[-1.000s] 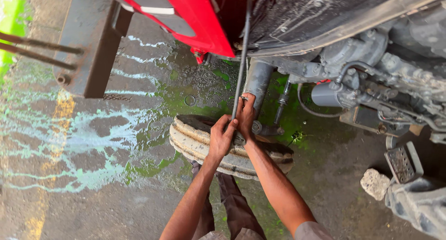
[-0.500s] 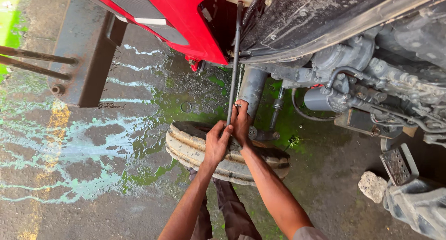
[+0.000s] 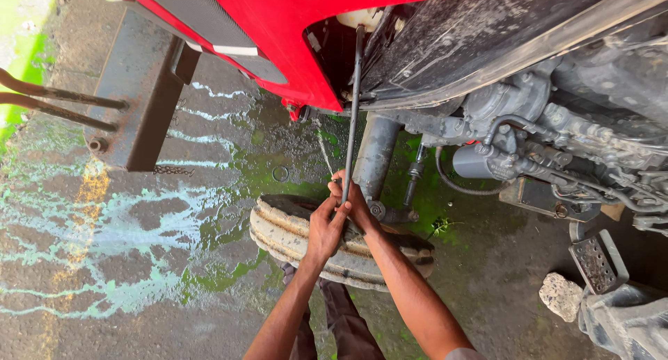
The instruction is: The person pours fluid from a plastic bottle into the engine, wipes components with a cloth, and adjusts parts under the hood of a red tractor.
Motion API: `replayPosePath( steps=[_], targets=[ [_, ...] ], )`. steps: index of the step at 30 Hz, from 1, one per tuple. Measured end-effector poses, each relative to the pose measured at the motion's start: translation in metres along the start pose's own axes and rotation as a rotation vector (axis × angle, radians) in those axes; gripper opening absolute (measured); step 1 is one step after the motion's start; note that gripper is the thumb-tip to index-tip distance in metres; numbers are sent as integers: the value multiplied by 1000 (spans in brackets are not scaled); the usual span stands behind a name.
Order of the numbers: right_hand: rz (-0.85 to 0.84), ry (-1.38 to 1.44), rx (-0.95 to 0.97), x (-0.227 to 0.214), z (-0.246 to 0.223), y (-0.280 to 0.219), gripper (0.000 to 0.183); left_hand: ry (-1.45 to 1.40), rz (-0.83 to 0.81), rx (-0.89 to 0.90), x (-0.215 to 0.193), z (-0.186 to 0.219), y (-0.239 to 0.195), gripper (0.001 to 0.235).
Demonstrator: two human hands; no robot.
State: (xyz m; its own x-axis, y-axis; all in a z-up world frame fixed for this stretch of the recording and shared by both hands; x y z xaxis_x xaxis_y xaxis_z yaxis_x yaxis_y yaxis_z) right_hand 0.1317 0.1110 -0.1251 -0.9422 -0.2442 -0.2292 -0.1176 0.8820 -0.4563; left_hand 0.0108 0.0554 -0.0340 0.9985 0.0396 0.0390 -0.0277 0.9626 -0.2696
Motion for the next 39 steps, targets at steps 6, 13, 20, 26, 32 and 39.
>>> replayPosePath(
  steps=[6, 13, 20, 26, 32, 39],
  targets=[
    [123, -205, -99, -4, -38, -16, 24, 10, -36, 19, -5, 18, -12, 28],
    [129, -294, -125, -11, -38, -30, 22, 120, -59, 62, -12, 30, -29, 27],
    [-190, 687, 146, 0, 21, -20, 29, -627, -71, -153, -39, 0, -24, 48],
    [106, -121, -73, -11, 10, -15, 21, -417, 86, 199, -59, 123, 29, 59],
    [162, -225, -70, -58, -54, 26, 35, 310, 213, 857, -26, 270, 76, 41],
    [294, -273, -475, -85, -180, -11, 33, 312, 345, 973, 2, 253, 179, 32]
  ],
)
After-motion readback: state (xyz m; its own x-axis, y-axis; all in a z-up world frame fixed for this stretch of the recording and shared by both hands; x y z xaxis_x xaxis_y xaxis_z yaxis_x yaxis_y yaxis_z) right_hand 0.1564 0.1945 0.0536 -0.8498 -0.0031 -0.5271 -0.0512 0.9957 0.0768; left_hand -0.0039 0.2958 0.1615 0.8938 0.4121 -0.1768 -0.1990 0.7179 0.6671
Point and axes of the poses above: each hand's wrist, its own y-axis towards the middle knuckle, its own x-axis out of the palm, z = x × y, the point moved 4 cm from there along y, towards the middle knuckle, and after that the axes turned 6 degrees about -y, right-handed, at the moved point
